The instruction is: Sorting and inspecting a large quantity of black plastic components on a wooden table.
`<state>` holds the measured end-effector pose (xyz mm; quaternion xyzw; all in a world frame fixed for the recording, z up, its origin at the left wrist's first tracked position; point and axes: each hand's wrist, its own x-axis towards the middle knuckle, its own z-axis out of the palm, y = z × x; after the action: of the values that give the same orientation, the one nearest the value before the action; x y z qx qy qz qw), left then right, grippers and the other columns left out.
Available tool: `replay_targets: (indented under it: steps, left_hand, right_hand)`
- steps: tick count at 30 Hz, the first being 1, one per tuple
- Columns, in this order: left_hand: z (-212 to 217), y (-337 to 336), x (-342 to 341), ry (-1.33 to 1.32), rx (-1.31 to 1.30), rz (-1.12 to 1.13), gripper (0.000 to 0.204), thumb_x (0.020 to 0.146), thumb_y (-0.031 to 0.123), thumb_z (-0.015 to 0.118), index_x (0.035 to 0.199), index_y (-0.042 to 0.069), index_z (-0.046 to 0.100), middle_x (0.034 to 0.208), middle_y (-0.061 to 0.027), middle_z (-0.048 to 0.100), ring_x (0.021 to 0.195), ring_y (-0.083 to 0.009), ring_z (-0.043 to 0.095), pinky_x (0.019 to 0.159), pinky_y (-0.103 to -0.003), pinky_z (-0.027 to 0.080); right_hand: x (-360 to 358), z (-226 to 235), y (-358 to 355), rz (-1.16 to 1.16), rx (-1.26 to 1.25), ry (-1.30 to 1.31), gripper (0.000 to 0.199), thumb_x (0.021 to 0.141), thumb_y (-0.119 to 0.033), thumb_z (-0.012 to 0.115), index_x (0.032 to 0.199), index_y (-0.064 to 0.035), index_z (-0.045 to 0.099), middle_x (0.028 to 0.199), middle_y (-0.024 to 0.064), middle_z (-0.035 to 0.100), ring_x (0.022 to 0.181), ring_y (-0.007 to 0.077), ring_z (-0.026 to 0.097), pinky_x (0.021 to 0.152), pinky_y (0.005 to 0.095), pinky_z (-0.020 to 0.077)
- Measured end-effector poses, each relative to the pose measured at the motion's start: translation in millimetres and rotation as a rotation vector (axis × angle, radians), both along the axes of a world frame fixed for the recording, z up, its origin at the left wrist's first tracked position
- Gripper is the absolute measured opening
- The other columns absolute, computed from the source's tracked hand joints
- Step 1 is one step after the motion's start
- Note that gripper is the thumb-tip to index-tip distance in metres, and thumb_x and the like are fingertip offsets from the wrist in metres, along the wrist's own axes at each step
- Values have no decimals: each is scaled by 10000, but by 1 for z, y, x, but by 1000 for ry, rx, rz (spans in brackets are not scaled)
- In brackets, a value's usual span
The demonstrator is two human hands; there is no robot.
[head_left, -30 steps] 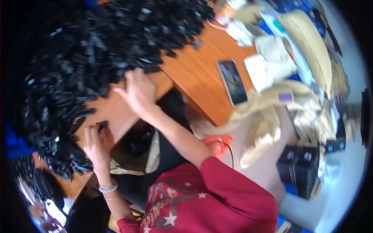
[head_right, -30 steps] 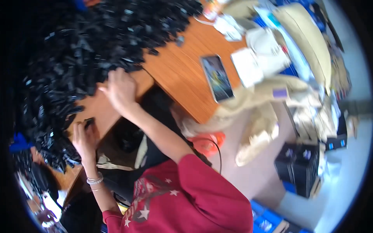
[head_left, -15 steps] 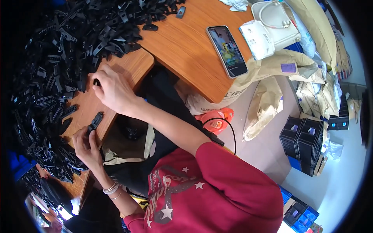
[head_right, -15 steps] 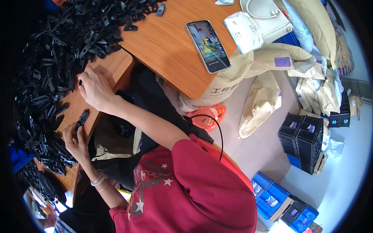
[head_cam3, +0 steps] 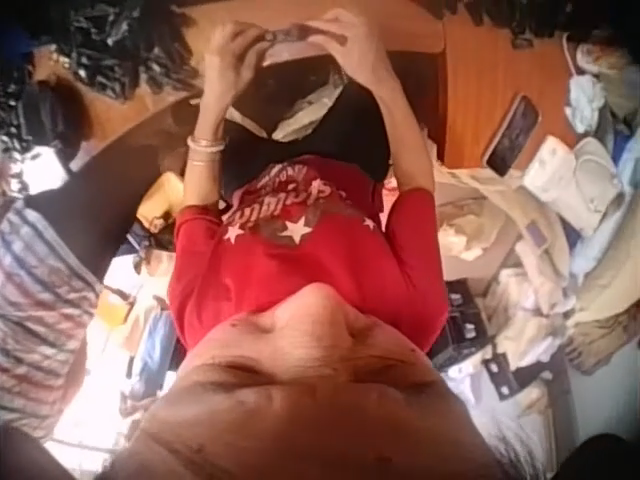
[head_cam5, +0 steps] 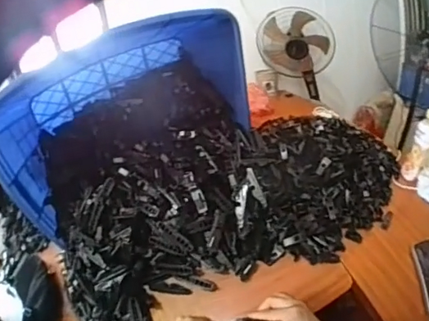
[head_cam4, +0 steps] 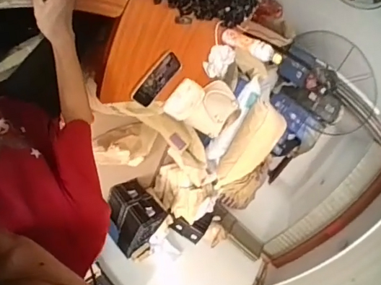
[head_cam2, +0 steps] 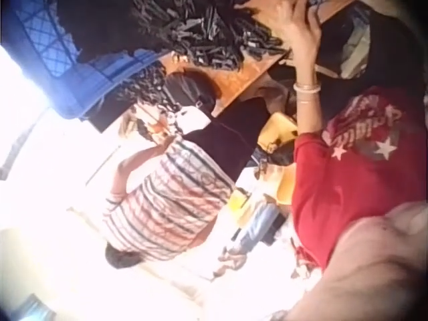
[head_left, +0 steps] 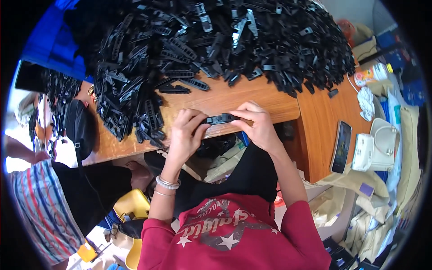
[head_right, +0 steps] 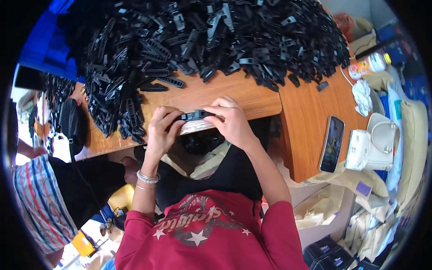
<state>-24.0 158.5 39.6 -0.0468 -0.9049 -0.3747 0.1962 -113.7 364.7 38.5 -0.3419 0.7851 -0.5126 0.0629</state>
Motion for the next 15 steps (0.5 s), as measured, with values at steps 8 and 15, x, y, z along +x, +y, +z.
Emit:
replay_targets:
  steps: [8, 15]
  left_hand:
    - [8, -8, -4, -147, 156, -127, 234, 784, 60, 747, 1001, -4, 689, 973, -119, 616, 897, -291, 614, 783, -354, 507]
    - [3, -36, -40, -8, -422, 219, 221, 820, 27, 649, 1027, -12, 583, 1025, -167, 554, 858, -358, 613, 695, -405, 539]
  right_hand:
    - [10, 1, -4, 148, 73, -66, 253, 774, -25, 746, 1022, 10, 716, 927, 84, 608, 878, 208, 598, 775, 315, 475]
    - [-6, 4, 18, -465, 118, 477, 123, 864, -52, 653, 981, -15, 667, 1056, 148, 603, 1026, 334, 574, 899, 433, 450]
